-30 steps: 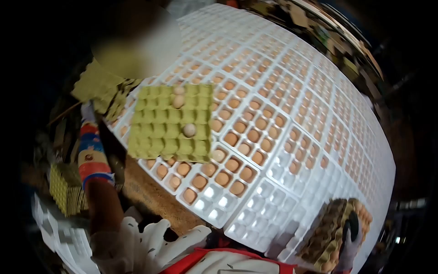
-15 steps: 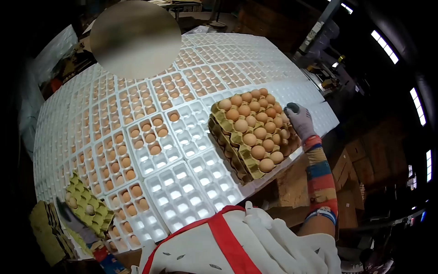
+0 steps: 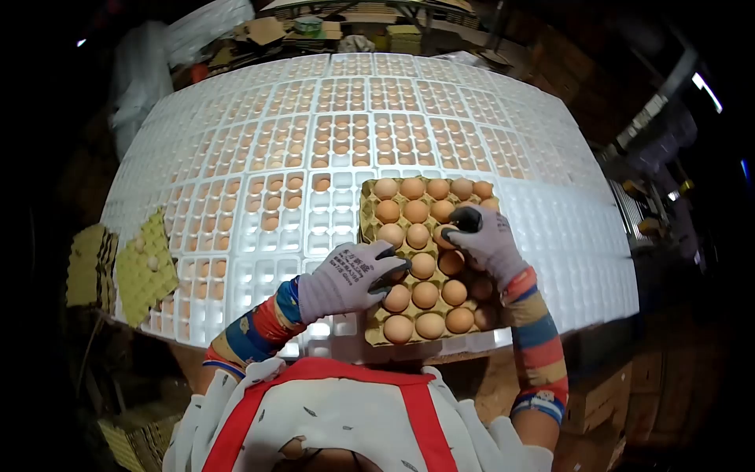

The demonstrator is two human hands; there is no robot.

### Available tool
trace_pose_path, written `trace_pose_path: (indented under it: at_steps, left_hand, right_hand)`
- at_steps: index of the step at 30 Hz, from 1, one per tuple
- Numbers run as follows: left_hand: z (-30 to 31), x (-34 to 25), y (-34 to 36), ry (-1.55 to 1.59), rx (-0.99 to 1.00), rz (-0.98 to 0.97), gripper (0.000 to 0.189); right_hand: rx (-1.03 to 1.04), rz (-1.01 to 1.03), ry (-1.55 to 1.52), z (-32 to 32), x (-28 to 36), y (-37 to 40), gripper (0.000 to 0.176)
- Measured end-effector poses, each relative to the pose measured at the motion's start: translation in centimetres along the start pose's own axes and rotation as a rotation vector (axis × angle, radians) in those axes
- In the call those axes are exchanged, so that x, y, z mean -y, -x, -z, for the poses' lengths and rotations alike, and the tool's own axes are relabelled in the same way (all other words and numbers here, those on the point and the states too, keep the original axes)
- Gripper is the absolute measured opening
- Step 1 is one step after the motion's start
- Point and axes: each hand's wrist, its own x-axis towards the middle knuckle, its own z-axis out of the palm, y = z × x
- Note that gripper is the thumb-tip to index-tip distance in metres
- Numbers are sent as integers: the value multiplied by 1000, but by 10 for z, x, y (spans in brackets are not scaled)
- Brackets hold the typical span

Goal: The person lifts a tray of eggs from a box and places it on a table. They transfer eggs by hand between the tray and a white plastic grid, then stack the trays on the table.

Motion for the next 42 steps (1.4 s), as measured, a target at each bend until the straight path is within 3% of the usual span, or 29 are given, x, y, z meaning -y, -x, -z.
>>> trace_pose_path:
  at_steps: [1, 3, 5, 7, 9, 10, 11, 12, 13, 14, 15, 16, 17, 19, 20, 21, 23, 24, 26, 27, 28, 29, 31, 33, 35, 39, 40, 41, 42]
  left_hand:
    - [0, 1, -5, 19, -31, 11, 38]
    - [-5, 3, -8, 68, -63, 14, 36]
    - [-1, 0, -13, 84, -101, 76, 37]
    - [2, 7, -5, 469, -135, 288, 44]
    - [-1, 30, 10, 1243, -353, 458, 49]
    - [-1, 35, 12, 1571, -456, 416, 47]
    - [-4, 38, 16, 1900, -556, 371, 45]
    - [-16, 55, 18, 1985, -652, 261, 40]
    - [-19, 54, 12, 1735, -654, 343, 34]
    - [-14, 45, 4, 1485, -645, 431, 29]
    - [-3, 35, -3, 1378, -532, 687, 27]
    - [16, 5, -16, 768, -277, 740, 26]
    - [17, -11, -28, 161, -194, 584, 30]
    - [-7, -16, -33, -235, -211, 386, 37]
    - [-10, -11, -31, -183, -196, 393, 40]
    - [-9, -5, -32, -135, -185, 397, 44]
    - [-1, 16, -28, 107, -227, 450, 51]
    - [-7, 39, -24, 633, -359, 482, 52]
    - [10, 47, -4, 1702, -458, 404, 49]
    - [14, 52, -2, 1732, -454, 368, 51]
    - [13, 59, -11, 1351, -448, 360, 53]
    - [10, 63, -22, 972, -432, 341, 54]
    - [15, 35, -40, 52, -250, 451, 57]
    - [25, 8, -66, -326, 58, 561, 61]
    - [21, 12, -82, -389, 145, 621, 65]
    - [10, 47, -52, 23, -272, 614, 55]
    - [14, 63, -40, 443, -344, 638, 52]
    - [-3, 98, -26, 1141, -422, 529, 56]
    - [-5, 103, -8, 1502, -525, 508, 57]
  right_hand:
    - [13, 62, -81, -2, -8, 2, 39]
    - [-17, 261, 286, -3, -1, 9, 44]
    - [70, 242, 263, 0, -9, -2, 45]
    - [298, 37, -336, 20, -23, -15, 40]
    - [269, -89, -913, 47, -22, -16, 36]
    - [251, -112, -1010, 49, -28, -21, 37]
    - [232, -23, -833, 51, -34, -27, 38]
    - [274, 21, -501, 45, -39, -42, 36]
    - [308, 67, -164, 40, -40, -54, 36]
    - [127, 374, 293, 30, -12, -44, 33]
    - [21, 508, 585, 18, 2, -39, 32]
    - [69, 535, 771, 5, -4, -45, 33]
    - [121, 558, 955, -7, -10, -51, 35]
    - [240, 388, 718, 8, 1, -57, 39]
    - [299, 304, 605, 18, 2, -58, 42]
    - [326, 208, 87, 22, -31, -65, 47]
    - [334, 53, -772, 38, -27, -51, 44]
    - [385, 40, -881, 42, -20, -46, 43]
    - [365, 238, -405, 29, -22, -57, 43]
    - [350, 330, -167, 21, -21, -61, 44]
    - [279, 368, 357, 19, 12, -52, 44]
    - [175, 434, 607, 5, 20, -53, 45]
    - [322, 346, 851, -5, 44, -65, 48]
    - [405, 312, 911, -10, 52, -76, 45]
    - [460, 296, 927, -13, 60, -82, 43]
    - [483, 288, 803, -6, 52, -83, 44]
    - [491, 296, 804, -4, 54, -83, 44]
    - [502, 305, 802, -3, 55, -84, 45]
    - [497, 362, 769, -2, 54, -87, 45]
